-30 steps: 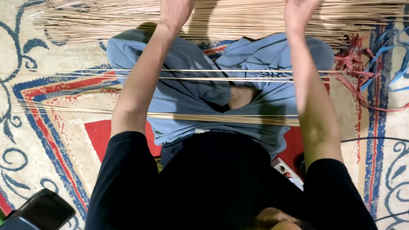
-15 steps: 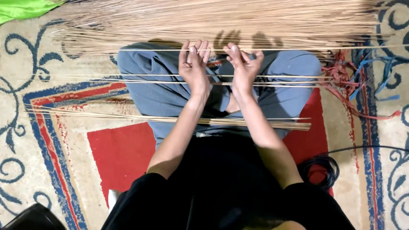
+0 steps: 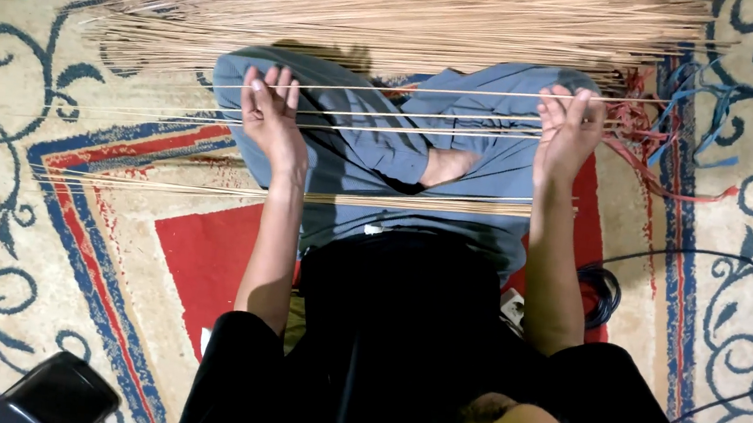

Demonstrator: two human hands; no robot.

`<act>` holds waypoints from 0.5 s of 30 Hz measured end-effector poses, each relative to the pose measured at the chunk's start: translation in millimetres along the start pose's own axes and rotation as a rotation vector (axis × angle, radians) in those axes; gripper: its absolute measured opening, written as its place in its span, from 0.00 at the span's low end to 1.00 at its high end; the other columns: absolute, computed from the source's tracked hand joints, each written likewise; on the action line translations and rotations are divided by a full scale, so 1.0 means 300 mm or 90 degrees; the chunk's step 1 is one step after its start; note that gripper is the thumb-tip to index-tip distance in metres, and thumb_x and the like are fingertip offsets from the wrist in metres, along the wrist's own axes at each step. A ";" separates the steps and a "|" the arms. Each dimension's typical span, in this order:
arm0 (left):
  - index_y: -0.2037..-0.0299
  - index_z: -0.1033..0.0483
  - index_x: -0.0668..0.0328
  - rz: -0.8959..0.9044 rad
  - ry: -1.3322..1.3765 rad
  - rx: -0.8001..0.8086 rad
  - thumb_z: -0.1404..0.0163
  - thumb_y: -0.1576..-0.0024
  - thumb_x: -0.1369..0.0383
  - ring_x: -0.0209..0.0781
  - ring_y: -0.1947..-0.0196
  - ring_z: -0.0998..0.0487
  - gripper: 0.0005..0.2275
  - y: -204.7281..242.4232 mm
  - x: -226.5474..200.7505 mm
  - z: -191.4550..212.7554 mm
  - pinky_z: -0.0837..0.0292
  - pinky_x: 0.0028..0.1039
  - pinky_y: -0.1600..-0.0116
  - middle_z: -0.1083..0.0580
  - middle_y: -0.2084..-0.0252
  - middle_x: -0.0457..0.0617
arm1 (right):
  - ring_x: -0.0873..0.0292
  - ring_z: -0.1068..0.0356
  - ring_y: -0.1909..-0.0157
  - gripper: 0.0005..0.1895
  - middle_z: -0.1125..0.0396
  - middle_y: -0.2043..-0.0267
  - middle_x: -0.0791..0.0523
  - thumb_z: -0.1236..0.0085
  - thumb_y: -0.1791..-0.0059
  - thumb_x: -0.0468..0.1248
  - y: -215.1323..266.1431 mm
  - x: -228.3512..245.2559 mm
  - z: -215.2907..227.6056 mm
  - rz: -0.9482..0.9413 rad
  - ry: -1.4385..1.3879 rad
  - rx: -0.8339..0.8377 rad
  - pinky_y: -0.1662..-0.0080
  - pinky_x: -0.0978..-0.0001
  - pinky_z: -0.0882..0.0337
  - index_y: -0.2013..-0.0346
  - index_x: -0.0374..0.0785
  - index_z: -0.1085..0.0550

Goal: The person sorts and aligns thin wooden sticks from a pile while sitting on the floor.

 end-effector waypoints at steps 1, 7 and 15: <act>0.37 0.31 0.58 0.018 0.008 0.014 0.54 0.30 0.63 0.57 0.46 0.19 0.15 0.017 0.032 -0.007 0.17 0.43 0.43 0.21 0.46 0.63 | 0.46 0.19 0.49 0.08 0.24 0.51 0.45 0.49 0.42 0.47 0.007 -0.002 -0.008 0.013 -0.007 0.019 0.49 0.64 0.17 0.53 0.51 0.31; 0.39 0.33 0.63 0.165 0.030 0.107 0.61 0.28 0.64 0.63 0.45 0.21 0.14 0.317 0.167 -0.287 0.20 0.46 0.43 0.23 0.47 0.69 | 0.39 0.24 0.45 0.07 0.27 0.49 0.40 0.49 0.42 0.39 0.256 -0.101 -0.320 -0.078 -0.089 0.157 0.46 0.52 0.19 0.51 0.41 0.30; 0.44 0.33 0.65 0.206 0.016 0.143 0.64 0.28 0.63 0.66 0.48 0.20 0.13 0.397 0.217 -0.329 0.21 0.52 0.44 0.23 0.51 0.72 | 0.43 0.21 0.52 0.14 0.26 0.52 0.39 0.54 0.40 0.43 0.311 -0.138 -0.356 -0.102 -0.031 0.192 0.51 0.58 0.18 0.50 0.35 0.29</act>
Point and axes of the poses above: each hand's wrist, its own y-axis away from the middle knuckle, its own z-axis out of the back of the hand, x = y × z, the point moved 10 cm from there along -y, towards the middle knuckle
